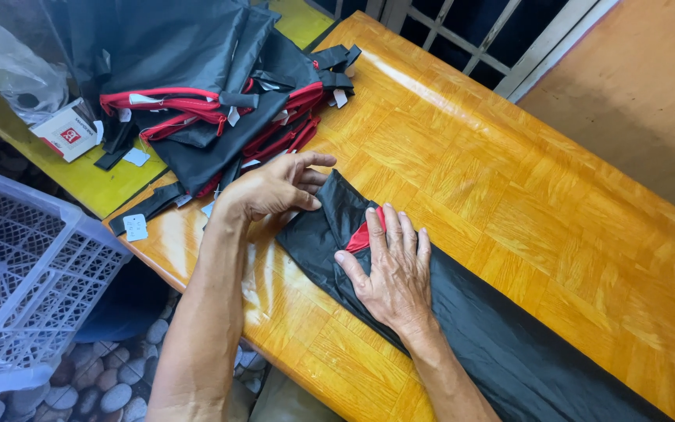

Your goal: The person folds a large black fabric item with red accents on a wooden table. They smooth the material, fold it lengthwise multiple times, and tuck the ends to create a compact bundle.

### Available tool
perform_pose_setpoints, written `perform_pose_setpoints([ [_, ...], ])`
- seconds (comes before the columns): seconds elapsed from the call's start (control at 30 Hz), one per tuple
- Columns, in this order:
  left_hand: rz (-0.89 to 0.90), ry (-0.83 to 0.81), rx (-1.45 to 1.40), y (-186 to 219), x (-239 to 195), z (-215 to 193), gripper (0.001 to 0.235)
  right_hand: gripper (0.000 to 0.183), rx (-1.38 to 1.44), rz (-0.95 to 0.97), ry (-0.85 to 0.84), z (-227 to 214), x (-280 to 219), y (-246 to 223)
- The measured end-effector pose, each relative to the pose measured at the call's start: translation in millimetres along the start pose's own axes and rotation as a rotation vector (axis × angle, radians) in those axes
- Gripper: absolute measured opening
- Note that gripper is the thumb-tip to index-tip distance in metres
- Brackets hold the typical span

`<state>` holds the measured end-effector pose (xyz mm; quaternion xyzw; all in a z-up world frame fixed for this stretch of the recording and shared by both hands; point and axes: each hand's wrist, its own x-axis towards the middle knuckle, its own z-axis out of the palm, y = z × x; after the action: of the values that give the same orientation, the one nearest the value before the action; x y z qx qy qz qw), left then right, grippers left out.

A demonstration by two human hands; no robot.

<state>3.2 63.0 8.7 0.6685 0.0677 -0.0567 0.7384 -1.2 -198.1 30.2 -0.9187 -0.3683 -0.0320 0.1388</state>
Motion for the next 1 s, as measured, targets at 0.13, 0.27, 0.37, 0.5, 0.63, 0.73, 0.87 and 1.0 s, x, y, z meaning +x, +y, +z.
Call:
perform_pose_setpoints([
  [0.13, 0.002, 0.079, 0.067, -12, 17, 9, 0.077, 0.081, 0.012, 0.005, -0.003, 1, 0, 1],
  [0.27, 0.007, 0.277, 0.208, -24, 30, 13, 0.057, 0.081, -0.005, -0.003, 0.013, 3, -1, 3],
  [0.37, 0.036, 0.329, 0.421, -29, 41, 14, 0.044, 0.081, -0.012, -0.012, 0.025, 4, -1, 3],
  [0.5, 0.063, 0.375, 0.556, -11, 41, 25, 0.033, 0.081, -0.024, -0.02, 0.028, 4, -1, 3],
  [0.63, 0.006, 0.424, 0.397, -9, 37, 28, 0.03, 0.08, -0.031, -0.022, 0.023, 4, -1, 4],
  [0.73, -0.025, 0.453, 0.305, -2, 30, 26, 0.031, 0.08, -0.026, -0.015, 0.017, 3, 0, 3],
  [0.87, -0.005, 0.494, 0.249, -3, 33, 21, 0.024, 0.08, -0.031, -0.022, 0.018, 4, 0, 3],
  [1.0, -0.08, 0.507, 0.007, -4, 46, 26, 0.032, 0.081, -0.023, -0.025, 0.028, 3, -1, 3],
])
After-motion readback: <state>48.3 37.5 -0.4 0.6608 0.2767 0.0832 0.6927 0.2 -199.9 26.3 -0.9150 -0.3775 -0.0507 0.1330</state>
